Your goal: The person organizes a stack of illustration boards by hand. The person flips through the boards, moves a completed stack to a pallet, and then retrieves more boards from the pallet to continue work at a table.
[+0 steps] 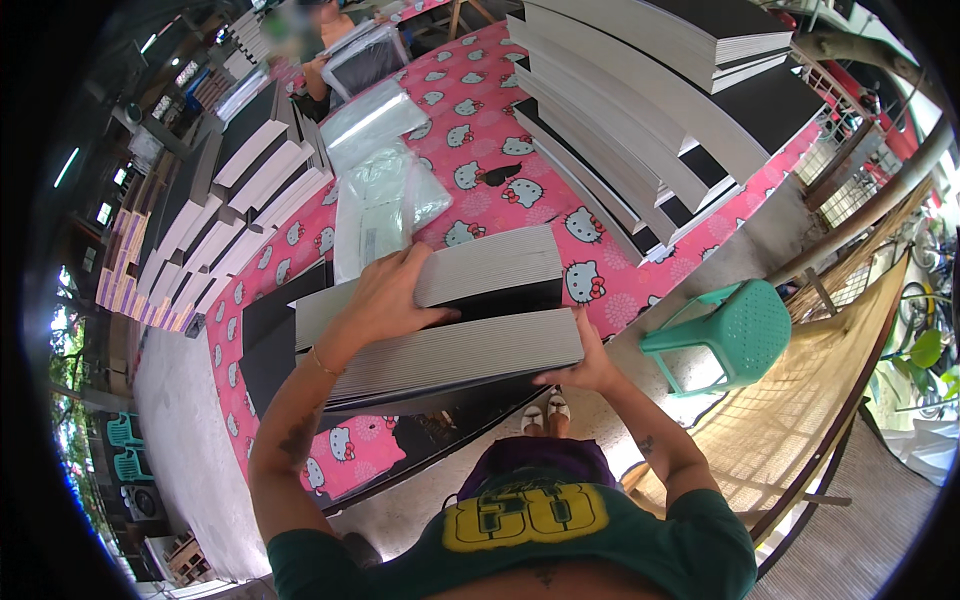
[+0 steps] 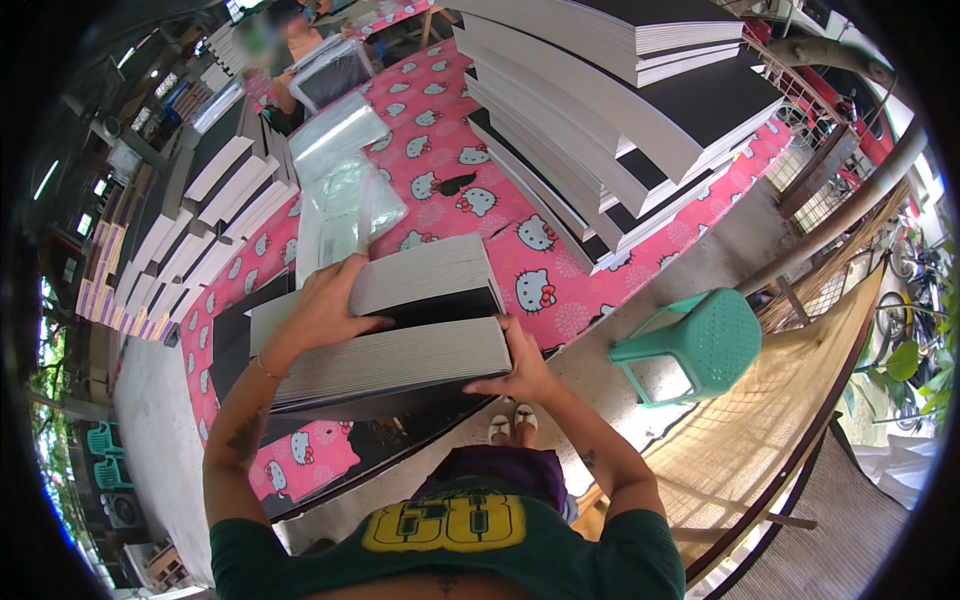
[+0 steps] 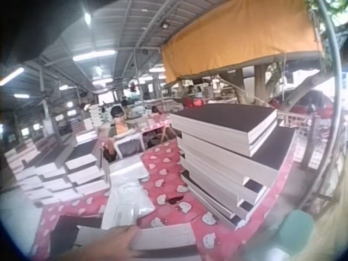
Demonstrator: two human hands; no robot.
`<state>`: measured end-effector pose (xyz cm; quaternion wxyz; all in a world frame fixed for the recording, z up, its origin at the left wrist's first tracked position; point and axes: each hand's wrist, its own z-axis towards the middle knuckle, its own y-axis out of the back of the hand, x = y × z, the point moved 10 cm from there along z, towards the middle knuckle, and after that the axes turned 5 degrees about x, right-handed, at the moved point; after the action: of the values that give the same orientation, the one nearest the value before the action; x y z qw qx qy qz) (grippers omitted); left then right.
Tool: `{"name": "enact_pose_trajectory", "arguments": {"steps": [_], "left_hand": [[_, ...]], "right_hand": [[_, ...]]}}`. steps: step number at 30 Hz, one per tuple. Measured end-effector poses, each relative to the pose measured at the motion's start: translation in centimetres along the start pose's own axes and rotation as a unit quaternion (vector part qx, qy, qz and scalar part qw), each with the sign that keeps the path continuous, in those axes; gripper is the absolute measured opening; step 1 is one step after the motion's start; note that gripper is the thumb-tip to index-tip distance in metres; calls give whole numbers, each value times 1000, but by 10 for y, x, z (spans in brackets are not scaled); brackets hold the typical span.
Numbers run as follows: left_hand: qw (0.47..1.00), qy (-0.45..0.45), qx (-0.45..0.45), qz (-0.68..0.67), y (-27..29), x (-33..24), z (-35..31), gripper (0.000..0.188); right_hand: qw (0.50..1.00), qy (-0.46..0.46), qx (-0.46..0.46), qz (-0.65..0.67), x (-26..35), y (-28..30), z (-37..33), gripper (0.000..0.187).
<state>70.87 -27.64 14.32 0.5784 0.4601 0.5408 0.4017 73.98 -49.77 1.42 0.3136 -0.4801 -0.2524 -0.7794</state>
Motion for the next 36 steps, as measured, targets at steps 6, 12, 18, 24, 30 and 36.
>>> {"name": "enact_pose_trajectory", "arguments": {"steps": [6, 12, 18, 24, 30, 36], "left_hand": [[999, -33, 22, -14, 9, 12, 12, 73], [990, 6, 83, -117, -1, 94, 84, 74], [966, 77, 187, -162, -50, 197, 172, 76], [977, 139, 140, -83, -79, 257, 186, 72], [918, -125, -288, -242, -39, 1, 90, 56], [497, -160, 44, -852, -190, -175, 12, 101]], "right_hand": [[989, 22, -83, -117, 60, -3, -15, 79], [933, 16, -100, -346, 201, 37, -51, 84], [862, -82, -66, -496, 317, 40, -60, 73], [728, -178, -34, -661, 343, 42, -38, 69], [710, -276, -175, -623, 375, 93, -76, 74], [798, -208, -303, -478, 405, 110, -112, 84]]}}
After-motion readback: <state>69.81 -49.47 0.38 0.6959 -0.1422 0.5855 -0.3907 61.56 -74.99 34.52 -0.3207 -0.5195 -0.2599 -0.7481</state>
